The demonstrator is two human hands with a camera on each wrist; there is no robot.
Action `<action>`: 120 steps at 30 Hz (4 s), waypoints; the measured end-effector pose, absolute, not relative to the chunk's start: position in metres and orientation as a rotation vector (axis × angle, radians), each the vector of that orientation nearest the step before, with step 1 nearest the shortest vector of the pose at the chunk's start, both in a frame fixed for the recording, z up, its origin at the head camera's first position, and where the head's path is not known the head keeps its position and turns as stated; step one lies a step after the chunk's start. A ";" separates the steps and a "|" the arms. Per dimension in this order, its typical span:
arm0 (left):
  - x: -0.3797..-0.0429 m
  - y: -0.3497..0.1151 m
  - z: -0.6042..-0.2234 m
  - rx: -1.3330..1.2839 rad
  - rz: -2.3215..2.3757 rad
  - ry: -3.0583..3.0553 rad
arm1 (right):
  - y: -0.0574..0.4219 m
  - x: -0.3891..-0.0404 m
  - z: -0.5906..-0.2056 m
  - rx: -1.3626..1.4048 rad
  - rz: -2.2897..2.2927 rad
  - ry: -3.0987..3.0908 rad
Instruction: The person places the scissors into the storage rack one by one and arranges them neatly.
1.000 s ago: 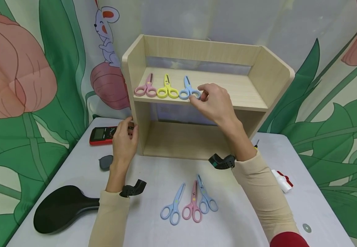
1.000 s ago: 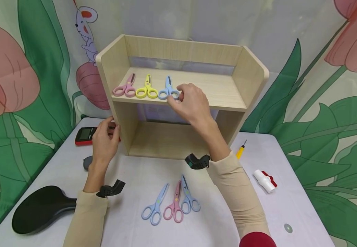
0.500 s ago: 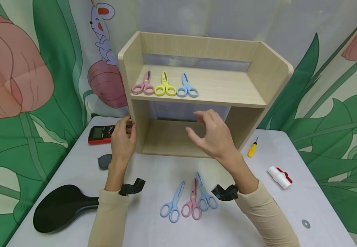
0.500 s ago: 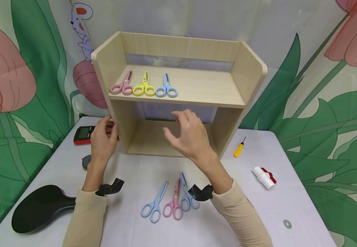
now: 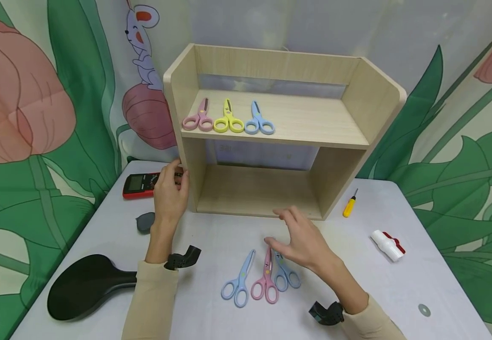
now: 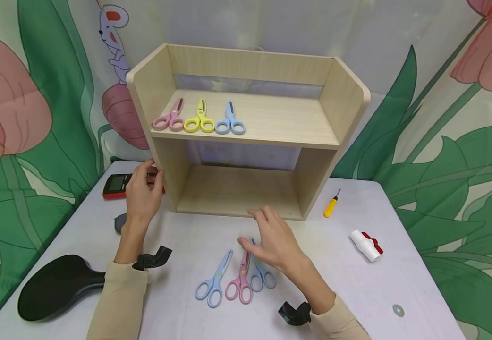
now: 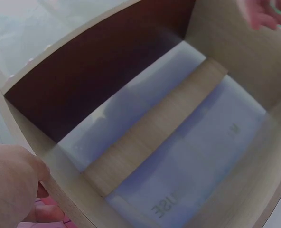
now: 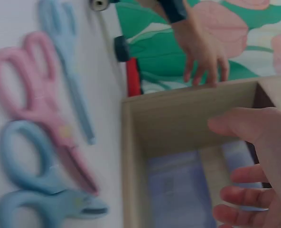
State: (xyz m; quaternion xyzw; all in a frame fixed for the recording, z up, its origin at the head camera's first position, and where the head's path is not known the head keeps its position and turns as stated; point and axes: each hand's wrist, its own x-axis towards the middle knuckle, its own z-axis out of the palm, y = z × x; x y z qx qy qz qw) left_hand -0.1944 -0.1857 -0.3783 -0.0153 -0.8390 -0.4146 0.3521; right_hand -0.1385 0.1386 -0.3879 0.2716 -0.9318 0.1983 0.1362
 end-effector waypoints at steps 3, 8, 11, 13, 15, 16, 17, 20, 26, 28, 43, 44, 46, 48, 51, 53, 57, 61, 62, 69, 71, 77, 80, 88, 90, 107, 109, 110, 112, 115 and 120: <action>-0.194 -0.185 -0.379 -0.044 -1.076 -2.172 | 0.147 -0.130 -0.401 0.779 0.525 -2.757; -0.194 -0.184 -0.380 -0.042 -1.065 -2.178 | 0.157 -0.118 -0.419 0.784 0.472 -2.836; -0.193 -0.184 -0.379 -0.039 -1.058 -2.176 | 0.161 -0.111 -0.428 0.765 0.459 -2.912; -0.193 -0.184 -0.379 -0.038 -1.057 -2.173 | 0.163 -0.107 -0.433 0.746 0.451 -2.975; -0.193 -0.184 -0.378 -0.041 -1.060 -2.170 | 0.165 -0.104 -0.437 0.723 0.453 -3.045; -0.193 -0.184 -0.378 -0.042 -1.060 -2.169 | 0.166 -0.103 -0.439 0.719 0.453 -3.078; -0.193 -0.184 -0.378 -0.043 -1.064 -2.168 | 0.166 -0.102 -0.441 0.717 0.453 -3.107; -0.193 -0.184 -0.377 -0.043 -1.065 -2.166 | 0.168 -0.100 -0.445 0.725 0.444 -3.153; -0.192 -0.185 -0.378 -0.030 -1.065 -2.179 | 0.170 -0.100 -0.448 0.790 0.375 -3.115; -0.192 -0.185 -0.378 -0.026 -1.066 -2.182 | 0.170 -0.101 -0.448 0.793 0.355 -3.102; -0.193 -0.185 -0.378 -0.017 -1.061 -2.194 | 0.170 -0.107 -0.448 0.719 0.402 -2.830; -0.193 -0.184 -0.378 -0.016 -1.060 -2.193 | 0.169 -0.107 -0.446 0.731 0.414 -2.802; -0.193 -0.184 -0.378 -0.016 -1.059 -2.191 | 0.168 -0.109 -0.438 0.768 0.432 -2.735; -0.193 -0.184 -0.379 -0.017 -1.058 -2.191 | 0.166 -0.111 -0.429 0.809 0.455 -2.668; -0.193 -0.184 -0.379 -0.017 -1.060 -2.192 | 0.162 -0.115 -0.410 0.881 0.481 -2.549; -0.192 -0.184 -0.379 -0.015 -1.061 -2.193 | 0.160 -0.119 -0.397 0.927 0.494 -2.462; -0.191 -0.184 -0.378 -0.016 -1.060 -2.191 | 0.158 -0.128 -0.365 1.000 0.520 -2.284; -0.191 -0.184 -0.377 -0.023 -1.055 -2.185 | 0.155 -0.141 -0.329 0.996 0.542 -2.165; -0.192 -0.184 -0.377 -0.024 -1.053 -2.182 | 0.154 -0.145 -0.320 0.976 0.539 -2.149; -0.192 -0.184 -0.378 -0.022 -1.052 -2.183 | 0.150 -0.181 -0.273 0.749 0.615 -2.201; -0.192 -0.184 -0.378 -0.021 -1.056 -2.186 | 0.148 -0.192 -0.263 0.668 0.636 -2.260; -0.191 -0.184 -0.380 -0.006 -1.058 -2.204 | 0.140 -0.218 -0.242 0.507 0.651 -2.423; -0.191 -0.183 -0.381 -0.004 -1.054 -2.209 | 0.136 -0.228 -0.236 0.448 0.654 -2.513; -0.192 -0.183 -0.379 -0.039 -1.037 -2.177 | 0.131 -0.239 -0.226 0.432 0.645 -2.634; -0.192 -0.184 -0.378 -0.043 -1.037 -2.172 | 0.130 -0.240 -0.225 0.446 0.638 -2.633; -0.193 -0.184 -0.378 -0.027 -1.062 -2.184 | 0.133 -0.196 -0.273 0.718 0.649 -2.170; -0.193 -0.185 -0.378 -0.023 -1.070 -2.182 | 0.133 -0.190 -0.283 0.741 0.643 -2.182; -0.193 -0.185 -0.378 -0.022 -1.074 -2.181 | 0.133 -0.187 -0.288 0.753 0.644 -2.190; -0.192 -0.185 -0.378 -0.019 -1.079 -2.180 | 0.133 -0.182 -0.299 0.771 0.645 -2.214; -0.192 -0.184 -0.378 -0.020 -1.083 -2.183 | 0.134 -0.172 -0.317 0.787 0.652 -2.256; -0.192 -0.184 -0.378 -0.019 -1.081 -2.190 | 0.136 -0.155 -0.348 0.781 0.638 -2.363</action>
